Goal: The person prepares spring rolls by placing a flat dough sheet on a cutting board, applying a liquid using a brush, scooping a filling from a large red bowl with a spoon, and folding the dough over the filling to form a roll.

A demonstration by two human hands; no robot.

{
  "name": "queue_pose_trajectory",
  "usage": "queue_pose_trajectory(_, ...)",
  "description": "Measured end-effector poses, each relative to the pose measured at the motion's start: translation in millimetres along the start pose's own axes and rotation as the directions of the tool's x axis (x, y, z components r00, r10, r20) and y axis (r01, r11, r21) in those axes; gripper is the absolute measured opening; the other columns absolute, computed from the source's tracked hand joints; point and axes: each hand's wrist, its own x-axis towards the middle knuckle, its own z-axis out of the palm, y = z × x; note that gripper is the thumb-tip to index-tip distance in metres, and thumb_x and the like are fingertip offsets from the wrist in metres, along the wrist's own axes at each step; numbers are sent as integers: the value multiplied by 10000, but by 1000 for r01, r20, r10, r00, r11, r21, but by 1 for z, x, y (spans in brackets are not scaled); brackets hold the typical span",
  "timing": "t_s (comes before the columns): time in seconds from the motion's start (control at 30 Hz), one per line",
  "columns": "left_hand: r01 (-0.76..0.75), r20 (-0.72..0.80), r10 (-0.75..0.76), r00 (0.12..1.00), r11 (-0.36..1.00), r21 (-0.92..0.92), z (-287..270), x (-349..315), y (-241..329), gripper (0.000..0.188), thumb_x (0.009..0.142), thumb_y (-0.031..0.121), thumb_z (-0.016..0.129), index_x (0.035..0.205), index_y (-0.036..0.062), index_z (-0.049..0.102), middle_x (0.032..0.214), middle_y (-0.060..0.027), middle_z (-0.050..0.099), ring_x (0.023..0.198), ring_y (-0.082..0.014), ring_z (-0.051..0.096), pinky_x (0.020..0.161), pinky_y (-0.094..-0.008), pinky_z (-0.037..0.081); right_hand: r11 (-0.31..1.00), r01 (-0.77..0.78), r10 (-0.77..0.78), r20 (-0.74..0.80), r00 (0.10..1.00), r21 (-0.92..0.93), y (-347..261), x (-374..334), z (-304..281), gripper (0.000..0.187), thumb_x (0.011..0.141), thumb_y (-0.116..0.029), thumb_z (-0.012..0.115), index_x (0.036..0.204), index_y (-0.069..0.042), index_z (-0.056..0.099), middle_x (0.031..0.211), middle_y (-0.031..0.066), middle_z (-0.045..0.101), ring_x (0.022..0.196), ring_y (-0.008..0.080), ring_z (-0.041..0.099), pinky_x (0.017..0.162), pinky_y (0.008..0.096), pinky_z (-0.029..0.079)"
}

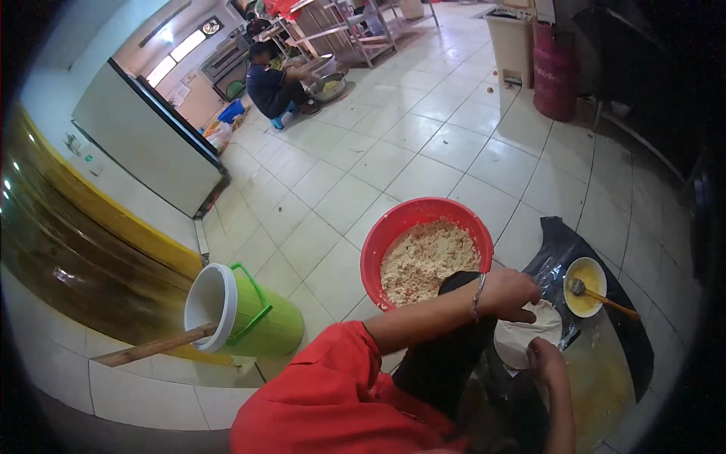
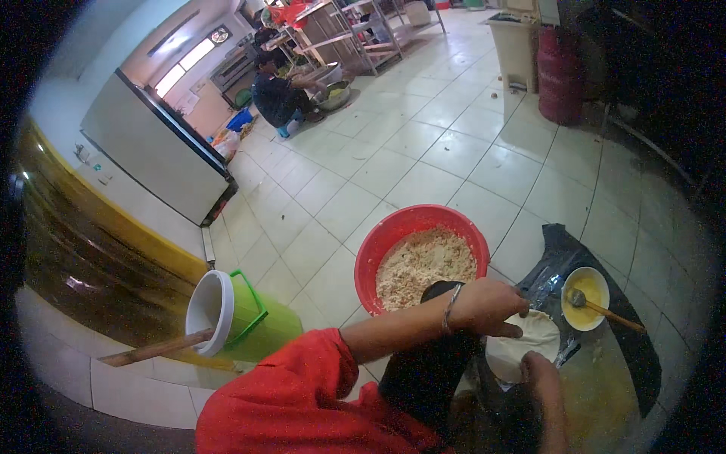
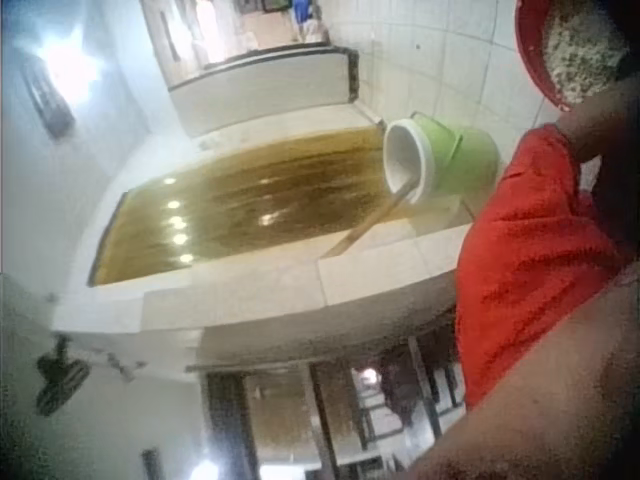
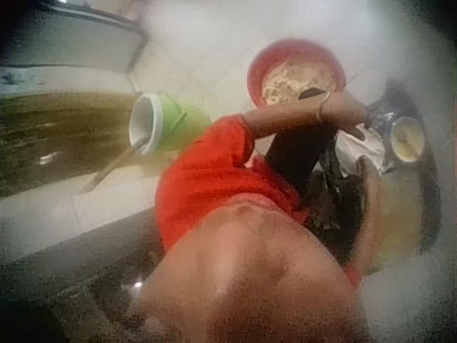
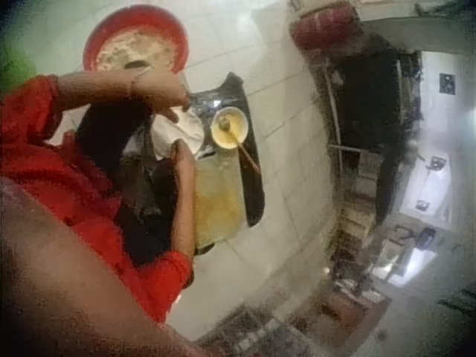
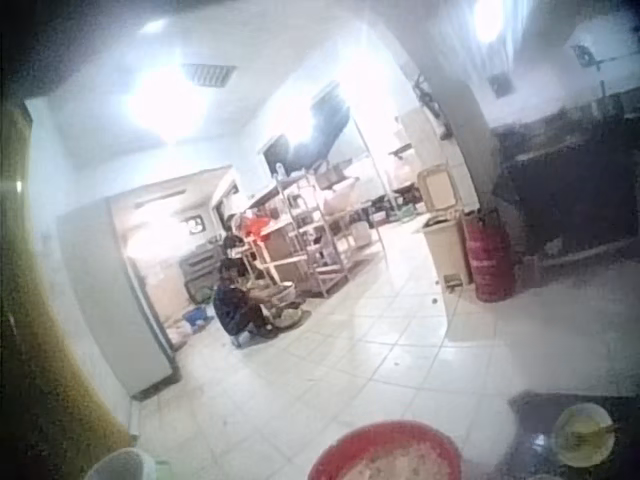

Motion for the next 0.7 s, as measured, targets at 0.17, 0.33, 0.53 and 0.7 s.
queue_pose_trajectory(0.17, -284, 317, 241, 917, 954, 96, 14, 81, -7, 536, 800, 493, 710, 1131, 72, 681, 1071, -186, 686, 1029, -351, 652, 882, -443, 519, 996, -2, 15, -157, 987, 85, 23, 2, 8, 159, 964, -166, 518, 1007, -14, 508, 850, 260, 625, 877, 478, 597, 732, 512, 463)
queue_pose_trajectory(0.33, -489, 483, 318, 816, 825, 283, 78, 152, -37, 609, 780, 513, 727, 1181, 60, 663, 1129, -205, 674, 1075, -352, 640, 944, -434, 500, 968, 108, -22, -351, 936, 227, 39, 22, 25, 209, 1015, -215, 443, 1060, -19, 500, 935, 251, 618, 889, 455, 601, 734, 465, 463)
queue_pose_trajectory(0.53, -450, 463, 287, 839, 844, 293, 127, 162, -78, 445, 765, 389, 732, 1027, 31, 699, 1017, -204, 694, 948, -370, 660, 867, -454, 517, 892, 184, 110, -594, 797, 412, 30, 56, 34, 298, 1026, -269, 461, 1136, -3, 538, 1042, 199, 631, 960, 311, 624, 819, 413, 473)
queue_pose_trajectory(0.7, -469, 363, 398, 843, 874, 130, 85, 175, -68, 515, 790, 473, 725, 995, 2, 688, 946, -226, 691, 907, -386, 660, 831, -474, 505, 824, 92, 183, -416, 891, 559, 48, 40, 8, 464, 910, -298, 655, 1275, -38, 536, 1167, 185, 649, 1065, 266, 637, 900, 392, 496)
